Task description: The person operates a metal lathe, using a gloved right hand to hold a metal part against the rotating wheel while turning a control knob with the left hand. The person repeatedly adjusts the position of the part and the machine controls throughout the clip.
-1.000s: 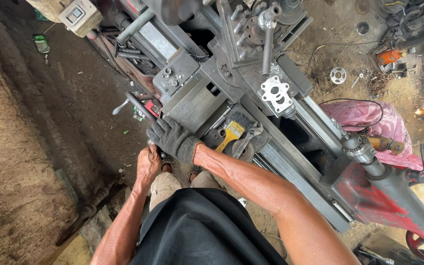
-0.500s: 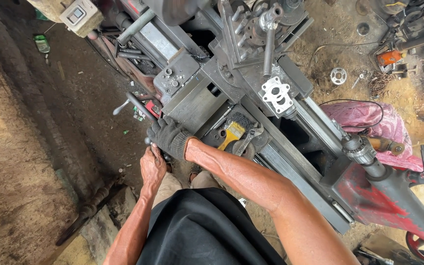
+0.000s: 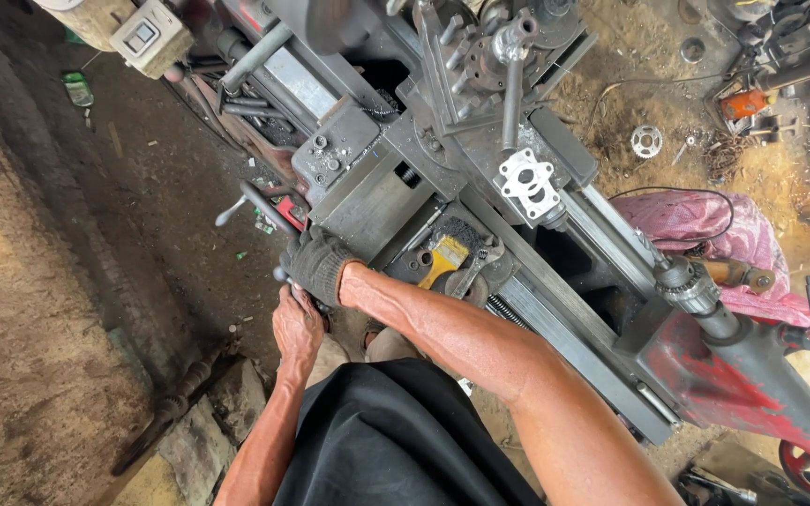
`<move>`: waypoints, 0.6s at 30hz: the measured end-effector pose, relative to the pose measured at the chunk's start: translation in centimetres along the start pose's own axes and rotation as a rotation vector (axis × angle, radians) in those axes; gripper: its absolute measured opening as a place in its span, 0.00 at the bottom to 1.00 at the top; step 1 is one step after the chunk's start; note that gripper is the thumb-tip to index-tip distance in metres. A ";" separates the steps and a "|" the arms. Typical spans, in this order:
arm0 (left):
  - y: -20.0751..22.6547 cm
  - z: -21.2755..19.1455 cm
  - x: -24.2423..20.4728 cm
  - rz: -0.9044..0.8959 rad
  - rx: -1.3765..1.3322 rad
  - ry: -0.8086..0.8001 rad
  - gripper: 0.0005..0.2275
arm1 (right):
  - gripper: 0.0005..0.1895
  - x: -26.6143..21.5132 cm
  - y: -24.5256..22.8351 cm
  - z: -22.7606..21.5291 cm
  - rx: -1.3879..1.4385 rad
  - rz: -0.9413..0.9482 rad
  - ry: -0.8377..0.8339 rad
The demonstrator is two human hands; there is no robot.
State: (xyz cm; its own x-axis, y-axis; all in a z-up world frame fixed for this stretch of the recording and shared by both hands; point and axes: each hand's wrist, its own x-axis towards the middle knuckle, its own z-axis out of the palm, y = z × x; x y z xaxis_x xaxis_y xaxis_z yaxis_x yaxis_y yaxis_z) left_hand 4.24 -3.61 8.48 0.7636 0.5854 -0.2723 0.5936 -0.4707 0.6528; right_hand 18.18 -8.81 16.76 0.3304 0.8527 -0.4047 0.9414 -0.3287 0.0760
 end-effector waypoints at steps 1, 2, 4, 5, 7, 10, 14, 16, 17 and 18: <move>-0.2 0.1 -0.1 0.000 0.002 -0.001 0.15 | 0.21 0.3 -0.2 0.5 0.002 0.000 0.000; -0.4 0.3 -0.1 0.001 0.014 0.008 0.15 | 0.21 0.7 -0.3 1.0 -0.028 -0.004 0.001; -0.5 0.4 -0.2 0.004 0.028 0.016 0.14 | 0.21 1.4 -0.5 2.0 -0.056 -0.007 0.003; -0.5 0.5 -0.3 -0.002 0.038 0.023 0.14 | 0.20 1.7 -0.7 2.6 -0.061 -0.015 0.004; -0.4 0.5 -0.4 -0.008 0.047 0.025 0.13 | 0.18 1.8 -0.7 2.7 -0.064 -0.021 0.002; -0.7 0.6 -0.4 0.002 0.048 0.022 0.13 | 0.16 1.7 -0.5 1.8 -0.064 -0.004 0.005; -1.0 1.3 -0.5 0.039 0.071 0.064 0.11 | 0.19 2.6 -0.4 1.7 -0.055 -0.026 -0.052; -1.0 1.4 -0.5 0.052 0.076 0.075 0.11 | 0.19 2.6 -0.3 1.7 -0.050 -0.020 -0.059; -0.9 1.4 -0.5 0.054 0.084 0.075 0.11 | 0.20 2.7 -0.1 1.7 -0.036 -0.022 -0.068; -1.0 1.3 -0.7 0.055 0.095 0.070 0.11 | 0.22 2.6 -0.3 1.7 -0.017 -0.025 -0.079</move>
State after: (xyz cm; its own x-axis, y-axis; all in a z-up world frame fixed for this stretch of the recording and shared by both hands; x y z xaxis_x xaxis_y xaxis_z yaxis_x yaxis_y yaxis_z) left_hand 3.40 -4.41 7.12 0.7779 0.6003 -0.1858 0.5755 -0.5617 0.5944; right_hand 18.69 -7.19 14.14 0.3012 0.8255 -0.4773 0.9504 -0.3006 0.0799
